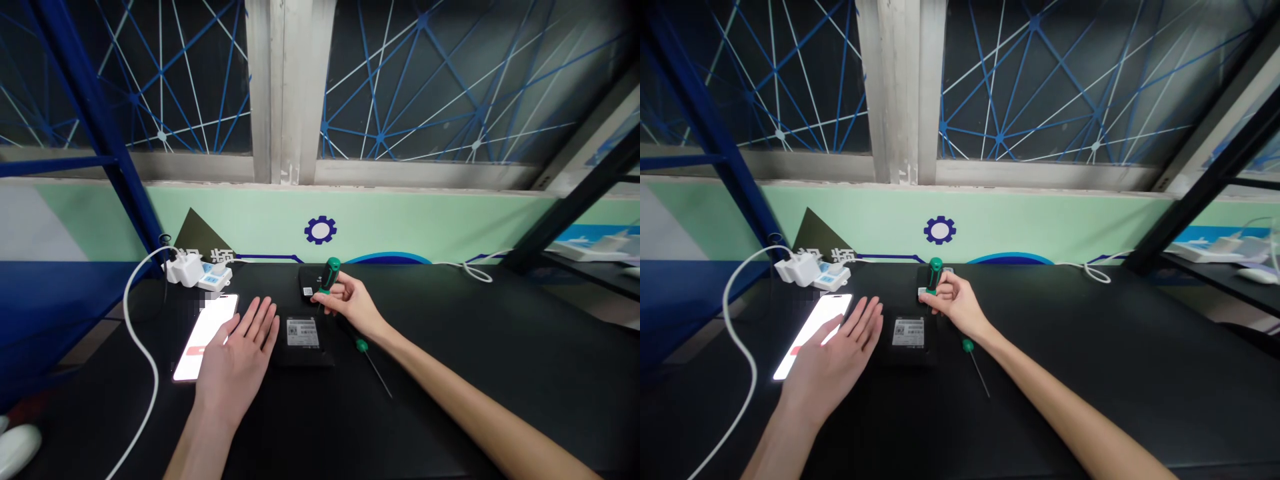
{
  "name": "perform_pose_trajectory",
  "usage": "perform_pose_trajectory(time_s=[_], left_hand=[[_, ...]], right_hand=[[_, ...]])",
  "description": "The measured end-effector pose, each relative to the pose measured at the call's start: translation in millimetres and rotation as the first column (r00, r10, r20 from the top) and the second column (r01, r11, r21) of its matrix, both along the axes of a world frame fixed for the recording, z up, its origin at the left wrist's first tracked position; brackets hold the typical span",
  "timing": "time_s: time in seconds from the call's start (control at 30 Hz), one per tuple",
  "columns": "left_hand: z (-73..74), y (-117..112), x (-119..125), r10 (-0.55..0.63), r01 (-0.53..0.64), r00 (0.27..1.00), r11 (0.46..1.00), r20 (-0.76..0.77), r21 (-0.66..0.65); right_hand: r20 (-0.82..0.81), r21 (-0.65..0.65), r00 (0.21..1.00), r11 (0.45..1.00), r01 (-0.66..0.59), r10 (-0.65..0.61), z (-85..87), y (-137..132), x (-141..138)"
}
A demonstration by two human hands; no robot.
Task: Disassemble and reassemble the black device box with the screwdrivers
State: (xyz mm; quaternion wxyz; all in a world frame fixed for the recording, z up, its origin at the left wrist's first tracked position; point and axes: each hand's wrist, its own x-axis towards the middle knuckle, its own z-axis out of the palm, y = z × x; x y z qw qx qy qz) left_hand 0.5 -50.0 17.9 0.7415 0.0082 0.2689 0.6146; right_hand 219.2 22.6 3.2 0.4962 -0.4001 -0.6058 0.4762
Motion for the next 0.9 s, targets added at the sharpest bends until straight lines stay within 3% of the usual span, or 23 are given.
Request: perform_pose_trajectory(time_s=[0.3,0.67,0.9], left_hand=[[-2.8,0.8,-0.2,0.004,-0.004,1.0,1.0,0.002,0.016],[-1.3,0.1,0.4,0.002,-0.002,1.0,1.0,-0.001,0.016],[-2.0,1.0,-0.1,0.004,-0.004,1.0,1.0,0.002,0.007]], right_hand=[[-0.023,0.054,0.994,0.993,-0.101,0.103,3.9,0.6,12.6],[-0.073,0.044,0.996,0.998,0.047,-0.044,-4.2,3.1,-3.3],[-0.028,0.062,0.998,0.996,-0.059,0.061,6.0,-3.5,6.1]])
